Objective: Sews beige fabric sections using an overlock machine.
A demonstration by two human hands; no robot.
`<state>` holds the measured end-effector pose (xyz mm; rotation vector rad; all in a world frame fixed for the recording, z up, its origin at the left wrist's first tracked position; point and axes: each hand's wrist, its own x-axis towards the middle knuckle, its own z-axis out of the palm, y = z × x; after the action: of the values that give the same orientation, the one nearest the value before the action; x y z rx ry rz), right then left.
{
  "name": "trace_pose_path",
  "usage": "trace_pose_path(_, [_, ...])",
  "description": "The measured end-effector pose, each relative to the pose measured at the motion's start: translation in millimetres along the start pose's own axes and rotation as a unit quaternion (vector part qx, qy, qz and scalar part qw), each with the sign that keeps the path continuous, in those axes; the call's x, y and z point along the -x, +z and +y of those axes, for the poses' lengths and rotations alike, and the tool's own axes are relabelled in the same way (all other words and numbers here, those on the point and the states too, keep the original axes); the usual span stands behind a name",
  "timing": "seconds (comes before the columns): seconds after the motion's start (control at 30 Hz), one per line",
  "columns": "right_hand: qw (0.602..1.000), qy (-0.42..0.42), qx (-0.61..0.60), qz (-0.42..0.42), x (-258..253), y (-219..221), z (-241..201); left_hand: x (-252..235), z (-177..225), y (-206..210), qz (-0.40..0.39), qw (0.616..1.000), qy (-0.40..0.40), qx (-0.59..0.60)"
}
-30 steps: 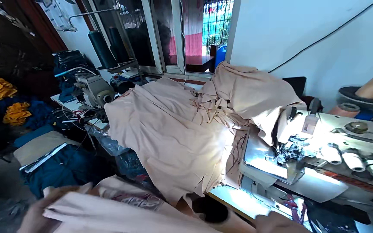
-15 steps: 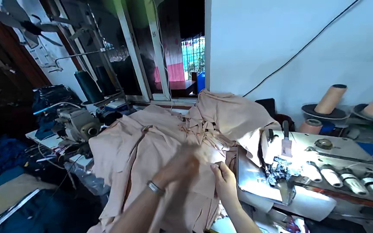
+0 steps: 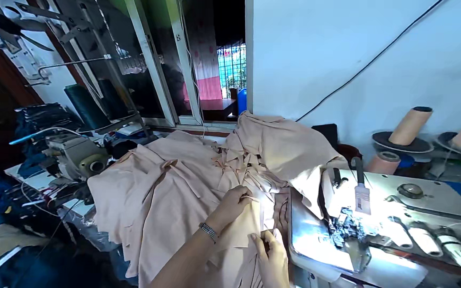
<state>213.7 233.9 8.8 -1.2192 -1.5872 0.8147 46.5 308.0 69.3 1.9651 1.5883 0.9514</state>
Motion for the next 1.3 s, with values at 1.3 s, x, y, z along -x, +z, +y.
trace_pose_path(1.3, [0.957,0.035,-0.269,-0.102,7,-13,2,31,28,-54,0.088,0.966,0.126,0.207])
